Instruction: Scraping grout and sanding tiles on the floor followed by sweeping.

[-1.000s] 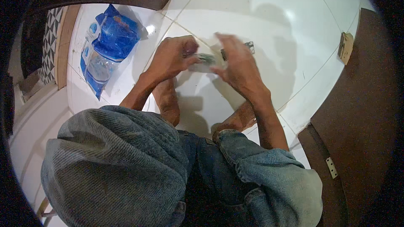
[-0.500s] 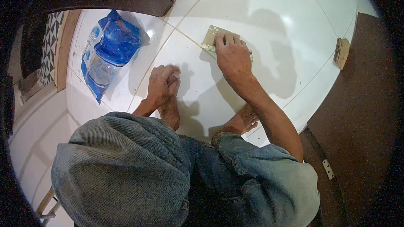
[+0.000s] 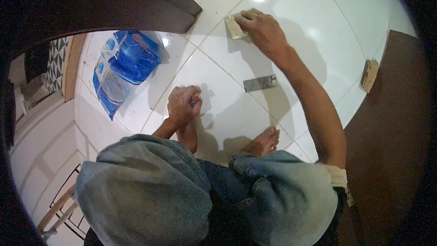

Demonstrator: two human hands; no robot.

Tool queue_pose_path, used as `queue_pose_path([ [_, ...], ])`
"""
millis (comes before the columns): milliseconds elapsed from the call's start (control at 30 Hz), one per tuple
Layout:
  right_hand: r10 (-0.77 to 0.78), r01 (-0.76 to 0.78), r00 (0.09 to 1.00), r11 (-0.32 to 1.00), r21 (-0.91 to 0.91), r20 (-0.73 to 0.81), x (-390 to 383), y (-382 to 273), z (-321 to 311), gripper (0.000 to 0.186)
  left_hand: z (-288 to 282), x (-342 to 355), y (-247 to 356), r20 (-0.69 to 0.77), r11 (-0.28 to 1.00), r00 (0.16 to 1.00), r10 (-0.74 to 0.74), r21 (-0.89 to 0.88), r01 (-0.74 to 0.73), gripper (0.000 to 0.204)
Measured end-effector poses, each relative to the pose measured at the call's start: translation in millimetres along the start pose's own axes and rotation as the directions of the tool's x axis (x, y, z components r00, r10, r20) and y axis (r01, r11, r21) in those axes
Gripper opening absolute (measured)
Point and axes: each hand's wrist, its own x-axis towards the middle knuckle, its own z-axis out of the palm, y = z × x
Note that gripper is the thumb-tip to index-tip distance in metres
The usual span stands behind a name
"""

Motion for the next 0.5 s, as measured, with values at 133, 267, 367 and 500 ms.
queue_pose_path([
  [133,-0.079,0.103,0.955,0.992,-0.069,0.286,12.6,17.3,-6.2,0.031,-2.4,2.7,-6.7,-0.007,1.0,1.0,0.017,0.0,-0.017,0.027],
  [267,-0.158,0.185,0.953,0.979,-0.083,0.257,31.1,35.7,-11.7,0.032,2.5,3.8,-8.2,0.009,1.0,1.0,0.022,0.011,-0.022,0.028],
  [367,-0.156,0.195,0.921,0.978,-0.078,0.357,37.0,36.2,-18.3,0.033,3.5,-1.0,-9.3,0.014,1.0,0.999,0.029,-0.001,-0.029,0.027],
  [500,-0.279,0.321,0.93,0.934,-0.157,0.24,25.6,46.7,-7.9,0.033,1.7,3.9,-8.7,0.014,1.0,1.0,0.01,0.006,-0.01,0.026],
])
